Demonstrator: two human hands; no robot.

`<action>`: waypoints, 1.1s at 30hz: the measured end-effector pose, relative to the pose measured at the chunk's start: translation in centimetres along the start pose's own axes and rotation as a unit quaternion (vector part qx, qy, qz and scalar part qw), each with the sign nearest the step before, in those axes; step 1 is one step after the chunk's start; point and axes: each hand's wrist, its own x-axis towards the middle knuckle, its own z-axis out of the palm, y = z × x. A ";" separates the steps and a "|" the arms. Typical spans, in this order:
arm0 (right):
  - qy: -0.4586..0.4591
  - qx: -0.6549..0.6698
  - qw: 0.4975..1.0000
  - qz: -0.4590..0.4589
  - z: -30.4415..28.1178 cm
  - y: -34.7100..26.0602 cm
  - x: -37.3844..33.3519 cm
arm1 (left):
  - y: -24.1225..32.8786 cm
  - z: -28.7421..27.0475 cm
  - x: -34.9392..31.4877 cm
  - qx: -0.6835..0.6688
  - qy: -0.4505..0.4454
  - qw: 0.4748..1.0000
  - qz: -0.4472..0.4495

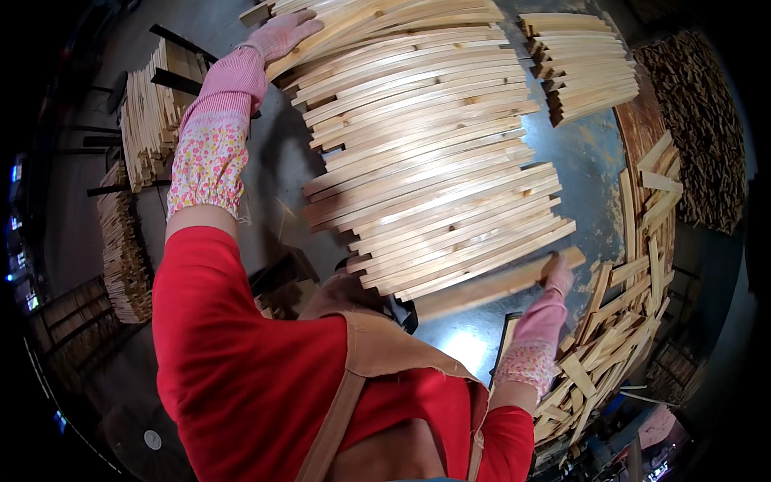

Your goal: The person sorts and stacks thin wooden planks on a metal workbench. They pick up planks from a scattered pile, align them, and place them into a neat stack, occasionally moving the stack to a nearby rack.

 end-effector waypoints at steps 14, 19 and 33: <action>-0.077 0.275 0.957 -0.059 9.9 -2.4 -20.3 | 5.2 5.5 -11.7 0.090 0.259 0.931 0.243; -0.082 0.300 0.950 -0.042 10.6 -2.1 -20.3 | 7.3 16.7 -17.8 0.111 0.196 0.973 0.052; -0.112 0.478 0.869 -0.059 6.4 5.6 -9.4 | 15.8 14.9 -30.1 -0.144 -0.170 0.960 -0.167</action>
